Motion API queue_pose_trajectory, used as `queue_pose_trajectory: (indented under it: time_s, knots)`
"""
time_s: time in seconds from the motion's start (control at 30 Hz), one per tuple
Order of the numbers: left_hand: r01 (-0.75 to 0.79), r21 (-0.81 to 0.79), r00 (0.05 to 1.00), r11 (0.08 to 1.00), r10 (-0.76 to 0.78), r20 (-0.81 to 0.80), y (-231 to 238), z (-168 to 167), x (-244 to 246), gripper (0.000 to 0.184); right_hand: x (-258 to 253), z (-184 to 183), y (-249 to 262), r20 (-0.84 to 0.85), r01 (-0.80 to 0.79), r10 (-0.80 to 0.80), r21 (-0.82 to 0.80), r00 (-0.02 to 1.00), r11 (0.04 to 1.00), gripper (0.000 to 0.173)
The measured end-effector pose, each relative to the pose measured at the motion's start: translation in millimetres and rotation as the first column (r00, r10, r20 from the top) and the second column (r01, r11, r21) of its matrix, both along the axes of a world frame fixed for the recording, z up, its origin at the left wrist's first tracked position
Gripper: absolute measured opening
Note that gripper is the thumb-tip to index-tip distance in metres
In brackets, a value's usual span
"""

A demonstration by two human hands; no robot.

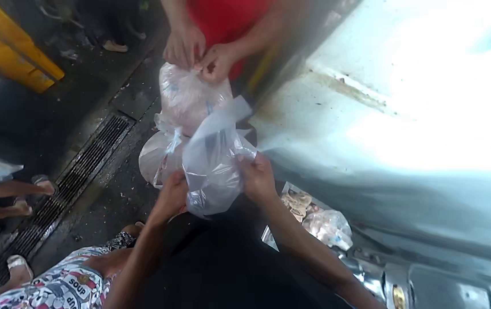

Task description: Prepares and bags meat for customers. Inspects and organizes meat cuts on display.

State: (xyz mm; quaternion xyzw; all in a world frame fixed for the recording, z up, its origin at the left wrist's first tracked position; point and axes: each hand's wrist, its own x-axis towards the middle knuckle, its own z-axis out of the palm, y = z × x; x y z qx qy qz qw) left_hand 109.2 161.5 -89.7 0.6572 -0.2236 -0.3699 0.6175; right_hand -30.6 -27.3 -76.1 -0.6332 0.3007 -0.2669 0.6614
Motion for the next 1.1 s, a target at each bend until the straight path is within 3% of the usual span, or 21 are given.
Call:
queue_pose_trajectory:
  time_s: [0.07,0.13,0.2,0.27,0.33,0.37,0.4,0.47,0.53,0.6,0.67,0.73,0.8,0.87,0.93,0.97,1.03,1.1]
  knots:
    - [-0.084,0.030,0.983,0.996,0.078,0.168,29.2,28.3,19.1,0.029,2.7,10.2,-12.7,-0.058,-0.157,0.150,-0.141,0.987,0.977,0.015]
    - [-0.234,-0.145,0.910,0.961,0.269,0.317,54.2,59.4,29.4,0.043,2.4,21.0,-27.0,-0.118,-0.323,0.303,-0.236,0.946,0.916,0.023]
    - [-0.232,-0.327,0.802,0.916,0.370,0.470,55.2,98.0,25.7,0.046,3.7,27.4,-37.6,-0.146,-0.442,0.418,-0.274,0.897,0.854,0.027]
    - [-0.101,-0.331,0.760,0.938,0.287,0.584,28.3,124.9,17.6,0.055,1.1,33.9,-43.7,-0.189,-0.516,0.481,-0.263,0.856,0.815,0.029]
    - [0.004,-0.058,0.774,0.998,0.034,0.633,-14.9,127.7,17.5,0.080,-6.0,40.7,-48.5,-0.220,-0.550,0.506,-0.267,0.834,0.791,0.029]
    - [0.041,0.072,0.804,0.997,-0.076,0.590,-33.8,118.8,20.4,0.084,-8.9,42.3,-49.5,-0.214,-0.567,0.526,-0.277,0.823,0.775,0.031]
    - [0.079,0.126,0.837,0.989,-0.135,0.530,-44.9,103.5,25.0,0.074,-9.4,44.1,-50.1,-0.184,-0.592,0.563,-0.276,0.806,0.757,0.032]
    - [0.093,0.073,0.893,0.993,-0.116,0.436,-42.0,74.5,28.1,0.034,-3.5,50.4,-55.9,-0.123,-0.657,0.648,-0.233,0.751,0.717,0.034]
    - [0.032,0.000,0.960,0.999,-0.031,0.278,-24.1,68.4,15.1,0.015,6.2,64.4,-56.9,-0.124,-0.733,0.723,-0.123,0.680,0.669,0.030]
    - [-0.067,-0.021,0.980,0.998,0.070,0.184,-13.0,61.5,-7.1,0.013,10.8,58.4,-67.8,-0.175,-0.799,0.784,-0.037,0.596,0.600,0.032]
    - [-0.221,0.015,0.932,0.975,0.207,0.297,-10.1,49.2,-21.6,0.015,22.1,37.9,-82.0,-0.252,-0.870,0.837,-0.045,0.486,0.492,0.050]
    - [-0.371,0.105,0.864,0.923,0.301,0.404,-7.4,39.6,-30.2,0.025,34.9,20.3,-92.9,-0.368,-0.906,0.828,-0.170,0.424,0.388,0.068]
    - [-0.477,0.114,0.821,0.872,0.395,0.412,-0.6,29.7,-35.6,0.029,40.7,13.4,-95.5,-0.392,-0.854,0.768,-0.348,0.506,0.386,0.065]
    - [-0.503,0.062,0.828,0.862,0.461,0.319,8.8,27.3,-40.3,0.020,39.7,20.5,-86.4,-0.333,-0.727,0.666,-0.484,0.668,0.487,0.053]
    - [-0.520,-0.014,0.838,0.854,0.513,0.186,12.3,28.2,-48.8,0.015,35.8,32.7,-68.8,-0.317,-0.705,0.643,-0.465,0.697,0.535,0.037]
    - [-0.544,-0.011,0.832,0.839,0.541,0.121,10.8,32.1,-57.4,0.016,32.6,37.4,-57.2,-0.370,-0.777,0.689,-0.393,0.624,0.492,0.036]
    - [-0.574,0.073,0.817,0.816,0.577,-0.021,0.0,38.7,-78.6,0.022,29.0,32.6,-31.1,-0.475,-0.915,0.783,-0.243,0.401,0.321,0.037]
    - [-0.550,0.128,0.799,0.826,0.564,-0.208,-9.0,35.5,-99.6,0.027,23.8,16.7,-5.6,-0.486,-0.934,0.805,-0.274,0.339,0.228,0.030]
